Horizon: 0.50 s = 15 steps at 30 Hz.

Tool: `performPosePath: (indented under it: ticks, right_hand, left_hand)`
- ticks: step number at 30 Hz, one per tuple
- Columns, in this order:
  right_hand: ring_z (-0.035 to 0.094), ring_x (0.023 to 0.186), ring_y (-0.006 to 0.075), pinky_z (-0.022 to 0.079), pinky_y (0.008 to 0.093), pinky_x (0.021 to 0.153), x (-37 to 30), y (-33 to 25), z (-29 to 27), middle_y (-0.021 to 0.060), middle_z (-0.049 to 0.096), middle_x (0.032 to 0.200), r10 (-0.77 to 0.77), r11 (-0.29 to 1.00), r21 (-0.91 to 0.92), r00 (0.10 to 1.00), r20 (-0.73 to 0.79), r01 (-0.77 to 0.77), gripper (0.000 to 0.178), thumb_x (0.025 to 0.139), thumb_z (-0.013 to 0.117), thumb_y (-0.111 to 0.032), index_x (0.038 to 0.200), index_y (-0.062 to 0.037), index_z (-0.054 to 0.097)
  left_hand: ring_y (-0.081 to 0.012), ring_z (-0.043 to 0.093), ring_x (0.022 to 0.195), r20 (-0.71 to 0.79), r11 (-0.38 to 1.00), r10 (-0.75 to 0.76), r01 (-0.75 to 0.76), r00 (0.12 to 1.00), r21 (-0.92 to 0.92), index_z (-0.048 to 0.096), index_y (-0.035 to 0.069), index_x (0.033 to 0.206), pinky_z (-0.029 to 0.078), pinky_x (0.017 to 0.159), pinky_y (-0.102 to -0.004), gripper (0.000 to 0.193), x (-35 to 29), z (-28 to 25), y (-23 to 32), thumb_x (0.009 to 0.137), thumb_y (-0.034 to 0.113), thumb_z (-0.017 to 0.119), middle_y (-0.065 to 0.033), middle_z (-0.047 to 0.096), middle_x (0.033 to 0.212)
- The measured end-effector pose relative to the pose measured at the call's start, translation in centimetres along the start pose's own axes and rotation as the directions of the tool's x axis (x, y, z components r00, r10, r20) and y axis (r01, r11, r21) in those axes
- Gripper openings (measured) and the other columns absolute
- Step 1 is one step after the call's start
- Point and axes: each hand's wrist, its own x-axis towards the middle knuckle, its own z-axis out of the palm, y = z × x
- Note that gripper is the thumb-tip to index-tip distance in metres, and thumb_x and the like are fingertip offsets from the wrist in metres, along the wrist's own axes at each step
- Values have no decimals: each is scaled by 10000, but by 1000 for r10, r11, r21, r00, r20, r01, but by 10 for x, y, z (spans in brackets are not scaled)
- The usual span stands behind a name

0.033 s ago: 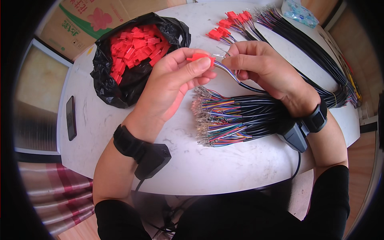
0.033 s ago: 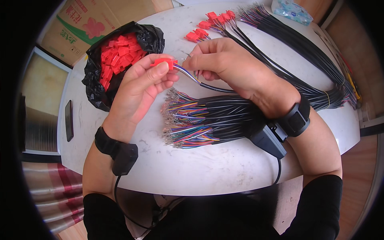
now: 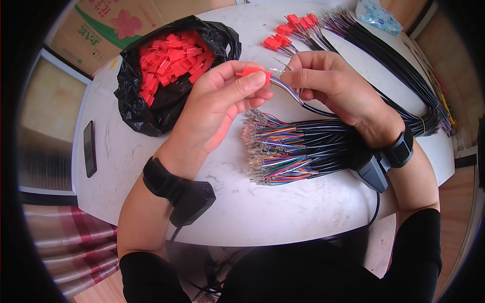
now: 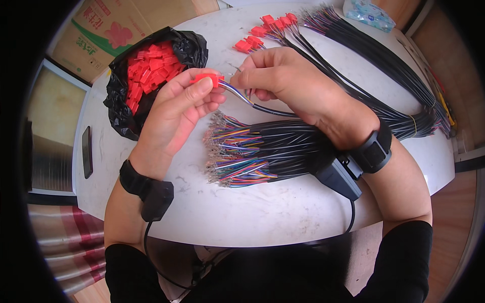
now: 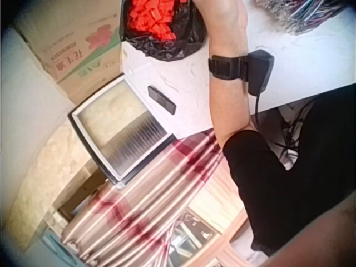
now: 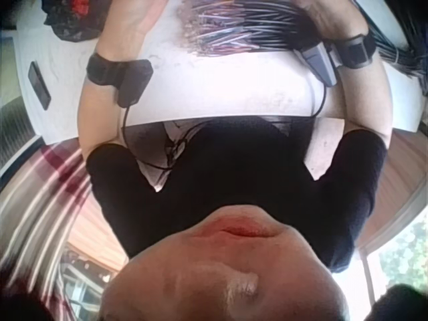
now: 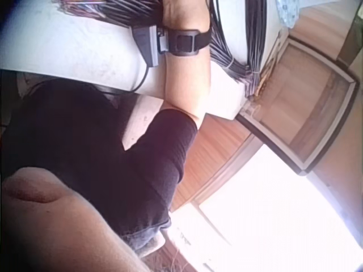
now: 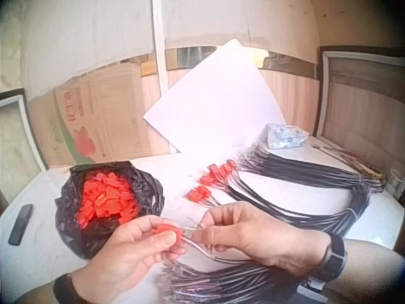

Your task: Assembling electronic wire harnesses by inserting colored individual wires into red plastic connector housings.

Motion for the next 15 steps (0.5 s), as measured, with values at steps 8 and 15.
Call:
performPosePath:
  ticks: [8, 15]
  right_hand:
    - [483, 610, 39, 367, 187, 549, -1, 0, 3, -5, 564, 679, -135, 972, -200, 990, -28, 126, 145, 814, 652, -139, 762, -16, 597]
    - [492, 616, 46, 382, 190, 568, 0, -1, 0, -2, 580, 703, -107, 989, -101, 994, -18, 105, 129, 809, 651, -133, 771, -18, 606]
  left_hand:
    - [-139, 610, 856, 13, 995, -66, 67, 998, -71, 581, 30, 1065, 471, 788, -253, 267, 0, -1, 1, 874, 209, 632, -55, 635, 942]
    - [-142, 609, 864, 19, 994, -75, 76, 997, -83, 576, 26, 1069, 472, 788, -252, 265, 0, -2, 2, 876, 200, 627, -59, 634, 950]
